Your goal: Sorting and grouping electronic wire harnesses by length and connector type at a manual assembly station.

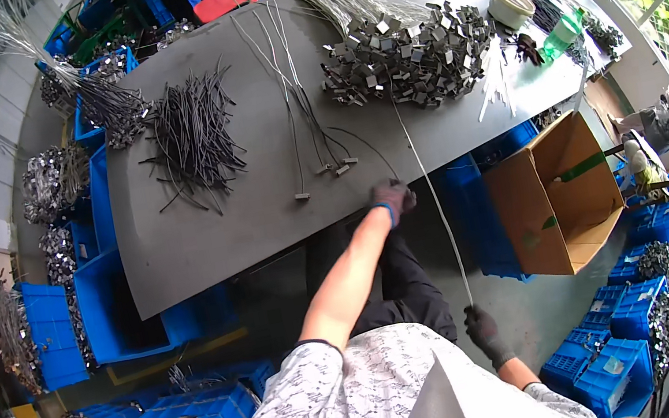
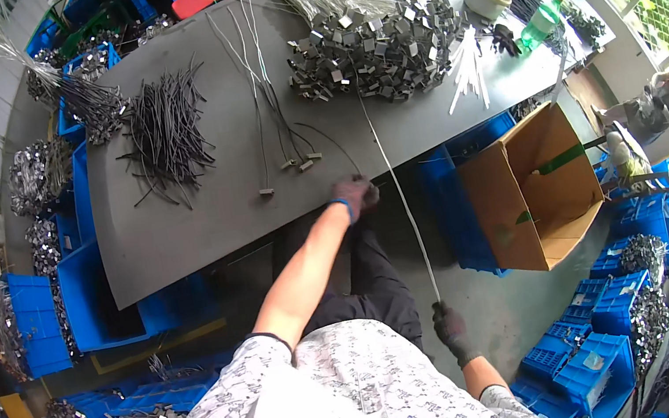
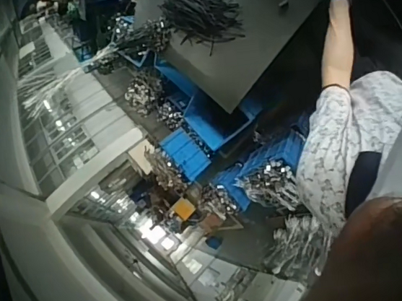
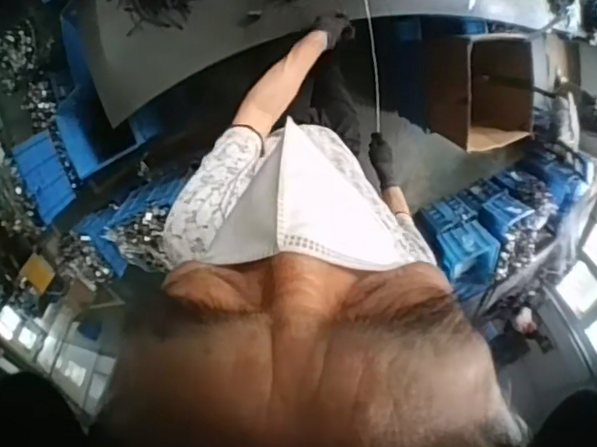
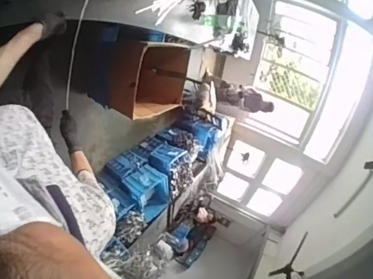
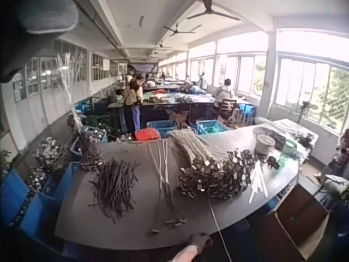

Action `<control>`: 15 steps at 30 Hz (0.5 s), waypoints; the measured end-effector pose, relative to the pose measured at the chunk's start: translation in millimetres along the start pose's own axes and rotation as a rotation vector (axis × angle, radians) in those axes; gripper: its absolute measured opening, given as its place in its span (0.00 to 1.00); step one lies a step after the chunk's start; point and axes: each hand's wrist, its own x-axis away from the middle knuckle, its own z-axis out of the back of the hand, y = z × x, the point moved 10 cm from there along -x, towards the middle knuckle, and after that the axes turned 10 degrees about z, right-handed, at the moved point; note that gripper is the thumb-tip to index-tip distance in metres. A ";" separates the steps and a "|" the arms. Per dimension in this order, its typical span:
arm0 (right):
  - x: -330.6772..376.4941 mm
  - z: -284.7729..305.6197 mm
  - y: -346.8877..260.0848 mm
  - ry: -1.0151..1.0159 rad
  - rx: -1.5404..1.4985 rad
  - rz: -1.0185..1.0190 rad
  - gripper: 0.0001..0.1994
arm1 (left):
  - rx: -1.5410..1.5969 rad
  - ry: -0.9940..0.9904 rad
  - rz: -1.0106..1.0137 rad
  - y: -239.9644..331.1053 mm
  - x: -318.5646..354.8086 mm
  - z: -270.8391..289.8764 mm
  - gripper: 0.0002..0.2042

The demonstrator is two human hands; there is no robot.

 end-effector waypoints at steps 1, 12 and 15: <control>11.5 -11.0 -20.9 -0.147 -0.059 -0.078 0.14 | -0.136 0.184 0.043 -20.6 -31.5 39.2 0.03; 164.9 -8.3 163.1 -0.376 0.037 -0.345 0.15 | 0.145 0.001 -0.145 -2.7 56.0 -67.6 0.02; 142.0 12.3 137.8 -0.402 0.338 -0.219 0.15 | 0.091 0.125 -0.494 106.6 87.5 -65.5 0.05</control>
